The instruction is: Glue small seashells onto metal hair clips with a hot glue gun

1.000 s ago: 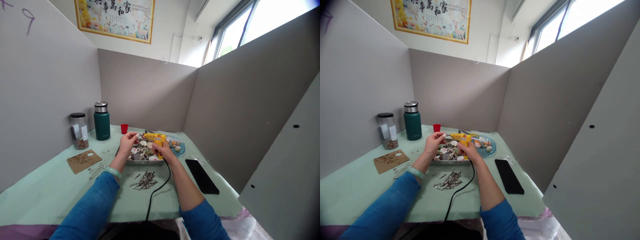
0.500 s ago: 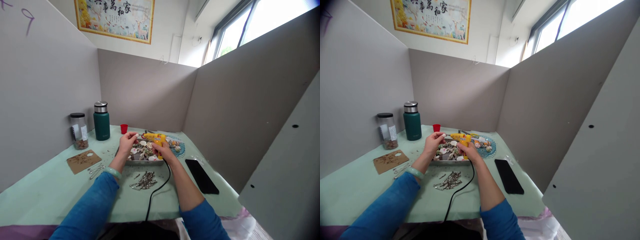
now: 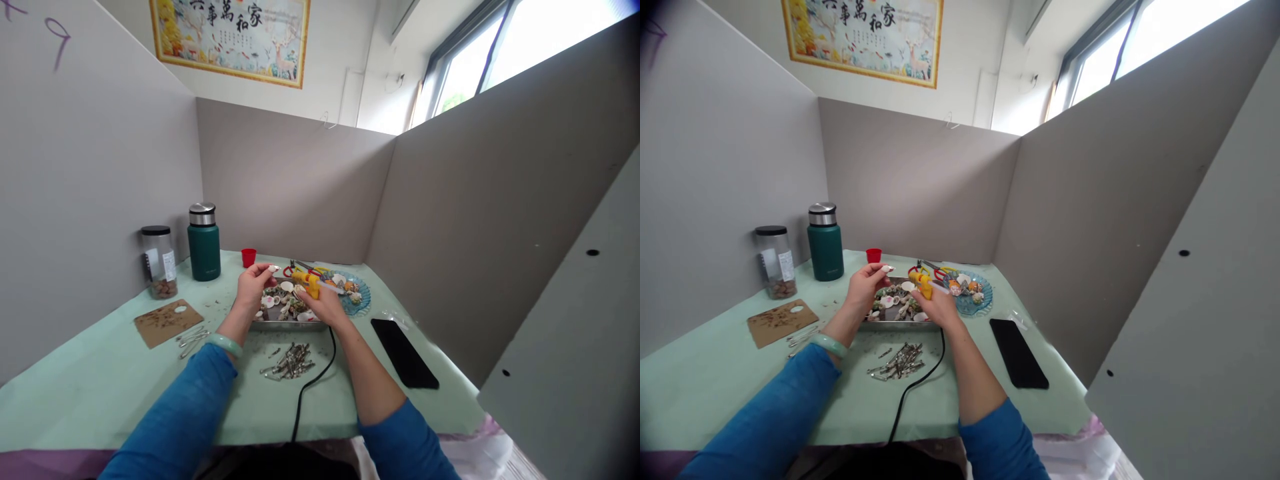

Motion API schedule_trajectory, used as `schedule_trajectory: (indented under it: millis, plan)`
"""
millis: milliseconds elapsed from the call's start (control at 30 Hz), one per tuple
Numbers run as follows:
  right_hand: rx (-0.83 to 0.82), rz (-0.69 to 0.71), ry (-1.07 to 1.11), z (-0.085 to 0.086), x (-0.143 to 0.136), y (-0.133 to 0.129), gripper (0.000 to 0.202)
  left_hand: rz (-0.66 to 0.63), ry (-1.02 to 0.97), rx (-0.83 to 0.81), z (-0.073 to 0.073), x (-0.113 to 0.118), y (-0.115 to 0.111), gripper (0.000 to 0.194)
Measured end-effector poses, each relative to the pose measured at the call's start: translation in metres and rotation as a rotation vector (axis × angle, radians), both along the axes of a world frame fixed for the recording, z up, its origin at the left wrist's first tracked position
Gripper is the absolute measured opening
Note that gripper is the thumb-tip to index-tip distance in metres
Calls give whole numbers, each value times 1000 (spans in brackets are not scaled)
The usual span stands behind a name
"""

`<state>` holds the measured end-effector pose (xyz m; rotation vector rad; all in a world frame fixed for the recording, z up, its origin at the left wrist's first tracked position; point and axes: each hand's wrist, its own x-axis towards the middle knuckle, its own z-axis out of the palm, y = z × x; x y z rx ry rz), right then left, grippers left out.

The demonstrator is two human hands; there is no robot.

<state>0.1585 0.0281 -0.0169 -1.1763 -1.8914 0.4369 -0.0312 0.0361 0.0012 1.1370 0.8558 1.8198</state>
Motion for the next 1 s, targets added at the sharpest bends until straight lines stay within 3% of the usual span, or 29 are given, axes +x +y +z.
schedule_trajectory:
  millis: [133, 300, 367, 433, 567, 667, 733, 867, 1000]
  plan:
    - [45, -217, -247, -8, 1, 4, 38, -49, -53, -2, 1, 0, -2, 37]
    - [56, -164, -239, -8, 4, 5, 51, -94, -72, 10, 2, 1, -4, 35]
    - [-5, -75, -106, -5, 6, 8, 49, -101, -65, 4, 3, 2, -5, 35]
    - [-121, 34, 159, -1, 10, 12, 41, -102, -60, 6, 4, 2, -5, 36]
    - [-383, 122, 1013, 4, 24, 23, 26, -101, -59, 0, 5, 3, -5, 36]
    - [-586, 105, 1453, 2, 36, 32, 31, -111, -58, -1, 4, 3, -5, 35]
    - [-623, 56, 1561, 0, 41, 37, 30, -112, -60, 2, 4, 3, -5, 34]
    - [-618, 43, 1572, -5, 45, 44, 26, -115, -65, -2, 4, 3, -5, 34]
    - [-523, 164, 1509, -4, 40, 43, 24, -118, -63, -6, 4, 3, -5, 34]
